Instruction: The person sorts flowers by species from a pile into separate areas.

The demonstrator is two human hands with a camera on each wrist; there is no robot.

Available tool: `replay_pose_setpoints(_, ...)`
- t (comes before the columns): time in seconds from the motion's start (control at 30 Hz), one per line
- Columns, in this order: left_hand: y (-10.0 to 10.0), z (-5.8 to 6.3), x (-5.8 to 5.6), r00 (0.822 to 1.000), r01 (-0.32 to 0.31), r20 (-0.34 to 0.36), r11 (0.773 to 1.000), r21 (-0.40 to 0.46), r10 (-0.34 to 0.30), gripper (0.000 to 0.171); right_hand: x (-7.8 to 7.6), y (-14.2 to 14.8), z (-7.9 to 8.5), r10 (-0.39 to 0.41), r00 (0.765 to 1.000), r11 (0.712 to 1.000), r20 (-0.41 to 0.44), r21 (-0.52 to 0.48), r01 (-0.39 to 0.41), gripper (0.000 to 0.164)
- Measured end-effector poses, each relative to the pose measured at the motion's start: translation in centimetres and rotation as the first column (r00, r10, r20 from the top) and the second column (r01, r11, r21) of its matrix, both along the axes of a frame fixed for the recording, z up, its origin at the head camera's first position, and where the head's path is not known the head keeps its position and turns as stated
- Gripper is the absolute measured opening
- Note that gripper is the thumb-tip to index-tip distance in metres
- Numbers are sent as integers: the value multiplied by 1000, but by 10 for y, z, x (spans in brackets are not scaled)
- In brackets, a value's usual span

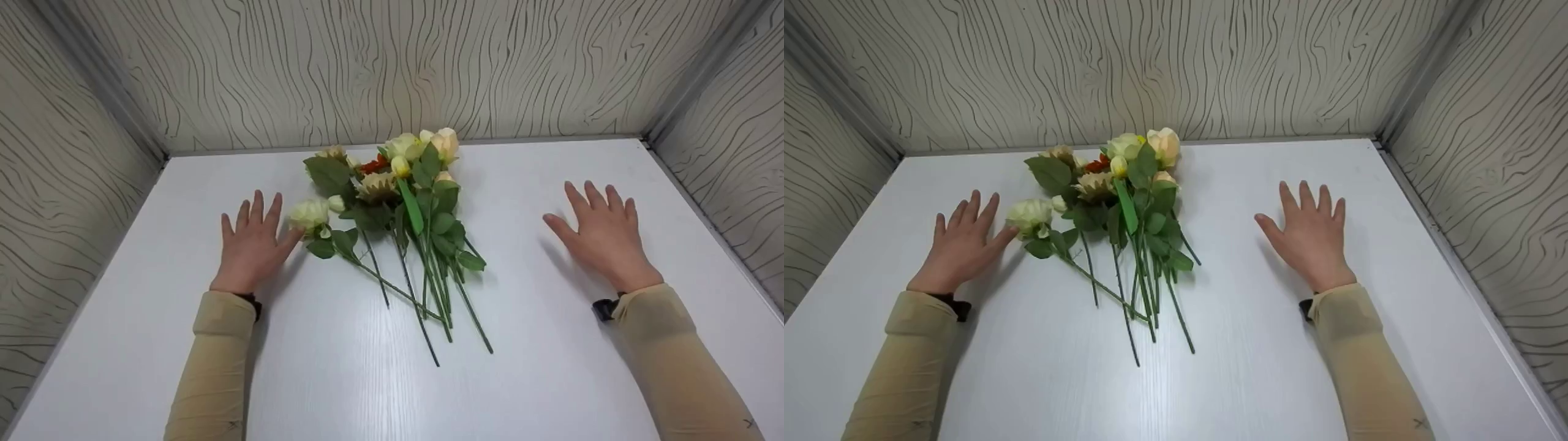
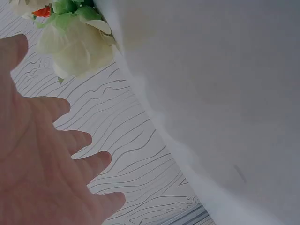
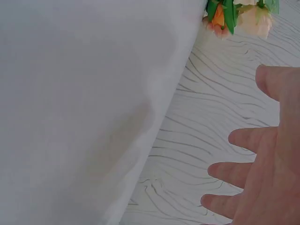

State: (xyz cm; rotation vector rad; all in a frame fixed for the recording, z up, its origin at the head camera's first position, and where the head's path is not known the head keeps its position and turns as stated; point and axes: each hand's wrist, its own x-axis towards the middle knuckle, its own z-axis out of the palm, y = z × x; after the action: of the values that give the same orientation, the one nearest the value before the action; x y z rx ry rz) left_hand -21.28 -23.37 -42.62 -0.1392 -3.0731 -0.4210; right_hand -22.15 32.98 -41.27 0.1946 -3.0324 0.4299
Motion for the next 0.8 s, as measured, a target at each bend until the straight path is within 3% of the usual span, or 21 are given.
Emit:
replay_pose_setpoints(0.07,4,1,0,1000,13,-2,1000,-4,-13,83,3,-14,4,40,999,999,17,-1,-40,90)
replay_pose_setpoints(0.17,9,4,3,999,42,-1,999,-23,-42,77,5,-49,12,159,987,985,40,58,-161,89)
replay_pose_setpoints(0.27,14,8,8,997,74,1,996,-51,-74,71,4,-98,21,342,939,921,44,183,-344,88)
replay_pose_setpoints(0.37,15,11,17,996,90,-9,993,-74,-91,69,5,-156,24,545,838,789,43,314,-529,87)
replay_pose_setpoints(0.47,14,13,26,995,95,-23,991,-89,-98,69,6,-211,17,717,693,609,74,417,-674,82)
replay_pose_setpoints(0.53,14,12,31,995,96,-29,990,-101,-99,70,3,-240,9,788,605,498,109,465,-732,78)
replay_pose_setpoints(0.6,12,11,37,995,92,-31,989,-116,-96,71,-5,-260,2,822,555,433,129,491,-756,75)
replay_pose_setpoints(0.63,12,10,39,995,90,-30,988,-124,-94,71,-10,-267,-1,824,552,427,128,500,-753,74)
replay_pose_setpoints(0.67,11,9,42,995,87,-28,987,-132,-91,71,-15,-272,-4,816,564,437,127,502,-746,74)
replay_pose_setpoints(0.7,11,8,45,996,84,-25,987,-140,-89,72,-21,-275,-6,802,586,457,120,508,-730,74)
replay_pose_setpoints(0.8,11,5,53,996,87,-18,984,-155,-91,73,-38,-276,-13,729,675,552,115,485,-678,77)
